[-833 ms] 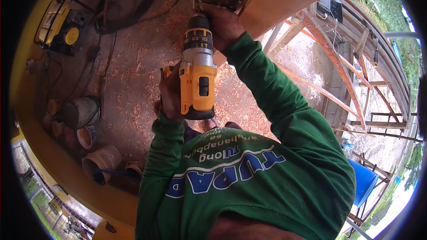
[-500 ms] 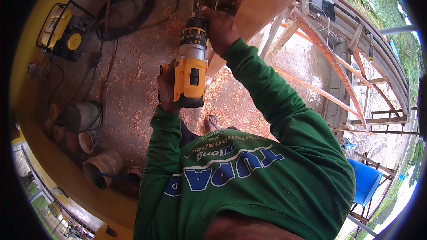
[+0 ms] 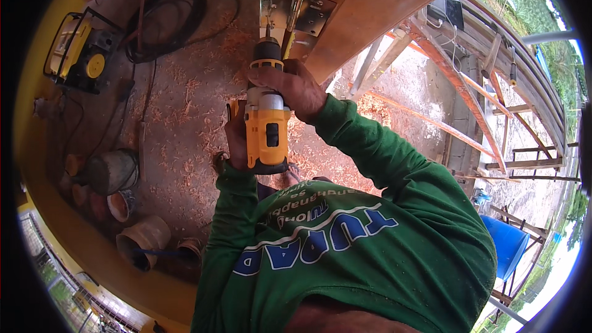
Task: The person installs hinges onto a wooden door frame, first using a power drill to drive screws into the metal hinge plates and then tapping a hinge into position with a hammer.
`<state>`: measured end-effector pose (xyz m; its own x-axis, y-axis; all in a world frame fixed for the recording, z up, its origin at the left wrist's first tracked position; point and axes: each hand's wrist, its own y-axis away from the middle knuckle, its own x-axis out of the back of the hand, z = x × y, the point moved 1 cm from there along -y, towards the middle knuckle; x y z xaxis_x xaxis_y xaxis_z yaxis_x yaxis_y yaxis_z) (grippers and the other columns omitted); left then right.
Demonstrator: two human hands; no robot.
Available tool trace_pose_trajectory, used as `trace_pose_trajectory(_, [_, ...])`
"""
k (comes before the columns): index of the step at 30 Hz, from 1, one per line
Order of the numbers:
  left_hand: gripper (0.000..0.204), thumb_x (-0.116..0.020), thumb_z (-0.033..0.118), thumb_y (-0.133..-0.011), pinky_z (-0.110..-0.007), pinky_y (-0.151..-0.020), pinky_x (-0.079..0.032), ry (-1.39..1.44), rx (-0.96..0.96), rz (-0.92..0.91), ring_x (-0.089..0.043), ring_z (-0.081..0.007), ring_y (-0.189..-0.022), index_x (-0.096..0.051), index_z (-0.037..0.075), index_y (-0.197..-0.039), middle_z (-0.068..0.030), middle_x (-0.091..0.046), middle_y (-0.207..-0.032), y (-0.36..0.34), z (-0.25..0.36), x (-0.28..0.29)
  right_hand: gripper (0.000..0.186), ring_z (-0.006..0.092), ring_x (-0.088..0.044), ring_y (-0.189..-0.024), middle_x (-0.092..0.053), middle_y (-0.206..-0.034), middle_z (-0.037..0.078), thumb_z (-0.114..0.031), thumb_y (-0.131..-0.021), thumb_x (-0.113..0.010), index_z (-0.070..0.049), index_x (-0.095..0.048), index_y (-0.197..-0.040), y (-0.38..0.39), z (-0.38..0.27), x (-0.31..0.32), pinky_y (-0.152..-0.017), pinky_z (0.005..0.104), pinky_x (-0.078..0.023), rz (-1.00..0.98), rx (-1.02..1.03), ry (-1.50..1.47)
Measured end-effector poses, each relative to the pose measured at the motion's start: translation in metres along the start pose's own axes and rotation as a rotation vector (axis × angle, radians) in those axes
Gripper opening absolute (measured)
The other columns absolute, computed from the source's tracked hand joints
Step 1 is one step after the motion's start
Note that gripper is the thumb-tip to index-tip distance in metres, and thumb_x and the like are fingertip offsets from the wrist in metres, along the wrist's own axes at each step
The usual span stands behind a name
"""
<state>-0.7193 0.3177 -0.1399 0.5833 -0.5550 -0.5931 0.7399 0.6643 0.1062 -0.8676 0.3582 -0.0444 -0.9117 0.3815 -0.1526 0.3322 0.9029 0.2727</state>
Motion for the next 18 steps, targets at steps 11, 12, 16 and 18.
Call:
trace_pose_trajectory(11, [0.014,-0.046,0.016,-0.097,-0.027,-0.068,-0.053,0.054,0.188,0.116,-0.061,-0.0123,-0.079,-0.052,0.006,-0.104,-0.0044,-0.060,-0.088,-0.024,-0.013,0.016,0.035,0.0173,-0.065,-0.075,-0.066,-0.083,0.010,-0.029,-0.074,-0.067,0.002,-0.065,-0.090,-0.018,-0.024,0.005,-0.069,0.0296,-0.051,-0.009,-0.035,-0.032])
trace_pose_trajectory(12, [0.016,-0.042,0.018,-0.098,-0.028,-0.068,-0.053,-0.042,0.089,0.079,-0.062,-0.0130,-0.078,-0.051,0.006,-0.104,-0.0047,-0.060,-0.088,-0.026,-0.010,0.010,0.035,0.0173,-0.065,-0.075,-0.066,-0.083,0.010,-0.029,-0.074,-0.067,0.002,-0.065,-0.090,-0.022,-0.022,0.007,-0.069,0.0296,-0.051,-0.011,-0.038,-0.031])
trace_pose_trajectory(16, [0.032,-0.032,0.033,-0.101,-0.031,-0.066,-0.054,0.291,0.214,0.064,-0.062,-0.0167,-0.077,-0.050,0.008,-0.109,-0.0064,-0.060,-0.091,-0.038,-0.017,0.011,0.027,0.0229,-0.067,-0.073,-0.067,-0.083,0.011,-0.018,-0.074,-0.069,-0.005,-0.064,-0.098,-0.037,-0.006,0.019,-0.066,0.0326,-0.054,-0.070,0.435,0.419])
trace_pose_trajectory(18, [0.038,-0.031,0.039,-0.099,-0.032,-0.066,-0.054,0.453,0.299,0.008,-0.062,-0.0183,-0.078,-0.050,0.008,-0.110,-0.0072,-0.060,-0.092,-0.042,-0.014,0.005,0.028,0.0255,-0.068,-0.072,-0.067,-0.083,0.012,-0.014,-0.073,-0.069,-0.008,-0.063,-0.101,-0.041,-0.001,0.023,-0.064,0.0340,-0.056,-0.075,0.796,0.781])
